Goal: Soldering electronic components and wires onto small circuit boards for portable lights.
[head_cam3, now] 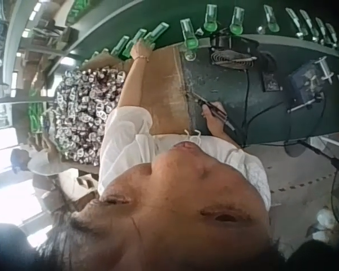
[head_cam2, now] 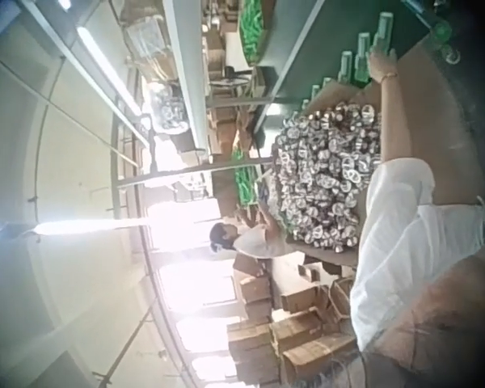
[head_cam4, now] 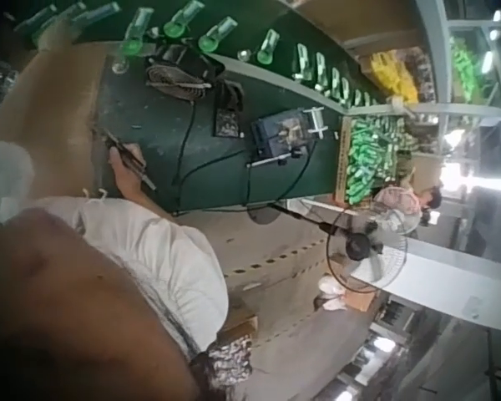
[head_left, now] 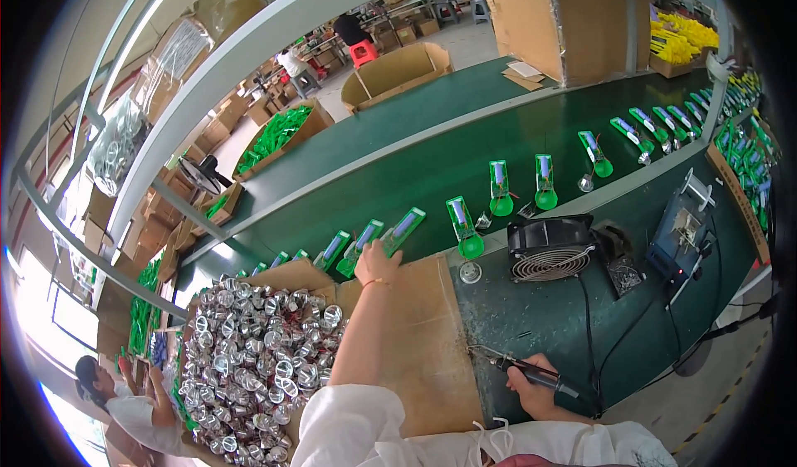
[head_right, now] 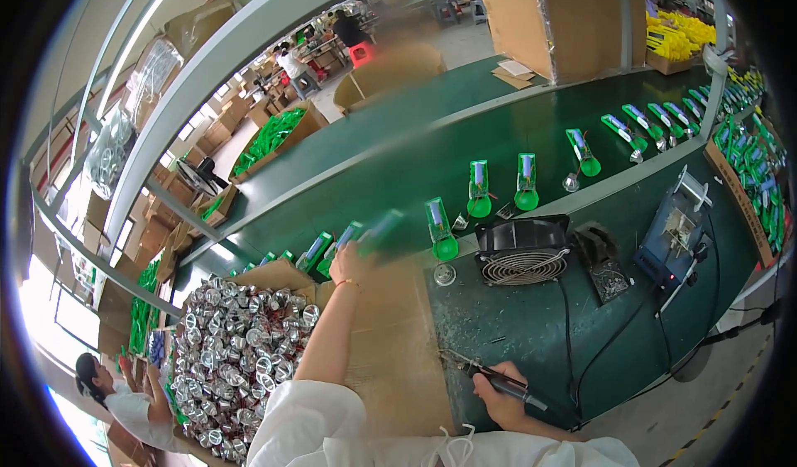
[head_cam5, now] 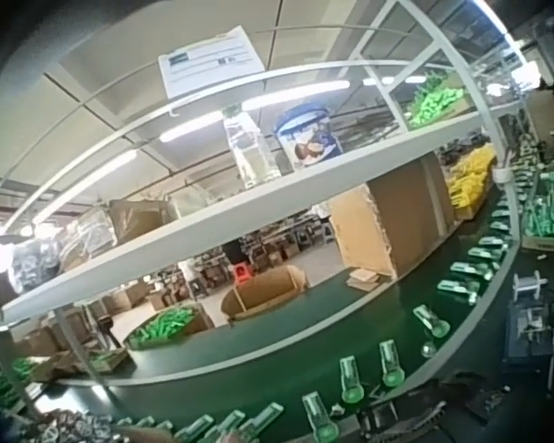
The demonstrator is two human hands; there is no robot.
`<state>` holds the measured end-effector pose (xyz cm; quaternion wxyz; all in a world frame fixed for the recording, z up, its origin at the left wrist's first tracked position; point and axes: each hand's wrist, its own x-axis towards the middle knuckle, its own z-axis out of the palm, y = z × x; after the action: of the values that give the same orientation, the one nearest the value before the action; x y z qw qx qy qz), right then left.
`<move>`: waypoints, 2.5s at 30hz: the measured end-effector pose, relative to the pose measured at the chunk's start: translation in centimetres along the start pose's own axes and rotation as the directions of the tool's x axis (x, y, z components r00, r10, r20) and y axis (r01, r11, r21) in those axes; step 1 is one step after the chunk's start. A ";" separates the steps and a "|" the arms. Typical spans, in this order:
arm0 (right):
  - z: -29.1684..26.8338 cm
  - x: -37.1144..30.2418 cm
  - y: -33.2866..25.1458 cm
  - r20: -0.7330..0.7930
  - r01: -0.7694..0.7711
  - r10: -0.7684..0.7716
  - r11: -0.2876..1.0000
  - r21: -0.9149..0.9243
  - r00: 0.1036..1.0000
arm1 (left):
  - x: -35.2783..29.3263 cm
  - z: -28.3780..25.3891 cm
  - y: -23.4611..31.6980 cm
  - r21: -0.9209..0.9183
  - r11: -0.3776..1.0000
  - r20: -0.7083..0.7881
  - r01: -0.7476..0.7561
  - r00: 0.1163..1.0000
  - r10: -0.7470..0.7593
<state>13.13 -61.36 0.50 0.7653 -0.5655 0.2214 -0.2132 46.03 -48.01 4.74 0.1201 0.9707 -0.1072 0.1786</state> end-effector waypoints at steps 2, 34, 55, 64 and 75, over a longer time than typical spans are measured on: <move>0.4 -0.2 0.0 0.031 -0.011 0.010 0.999 0.037 0.999 | 0.2 0.7 -2.6 0.010 0.999 0.093 -0.046 0.995 0.045; 0.4 -0.7 -0.1 0.105 0.093 -0.098 0.994 0.050 0.990 | -23.9 -12.1 -8.4 0.361 0.907 0.065 -0.216 0.976 0.207; 0.5 -0.9 0.1 0.103 0.083 -0.085 0.996 0.028 0.991 | -25.9 -12.6 -5.4 -0.310 0.940 0.028 -0.144 0.987 0.160; 0.7 -0.7 0.2 0.109 0.073 -0.072 0.997 -0.001 0.991 | -28.2 -13.3 -7.5 -0.076 0.980 0.249 -0.183 0.948 0.197; 1.0 -0.9 -0.5 0.088 0.093 -0.088 0.994 -0.057 0.992 | -25.7 -17.2 -7.4 -0.200 0.978 -0.090 -0.052 0.995 0.034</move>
<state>12.89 -60.22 1.32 0.7459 -0.6067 0.1691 -0.2166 18.90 -32.10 9.37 0.2189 0.9422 -0.1404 0.2111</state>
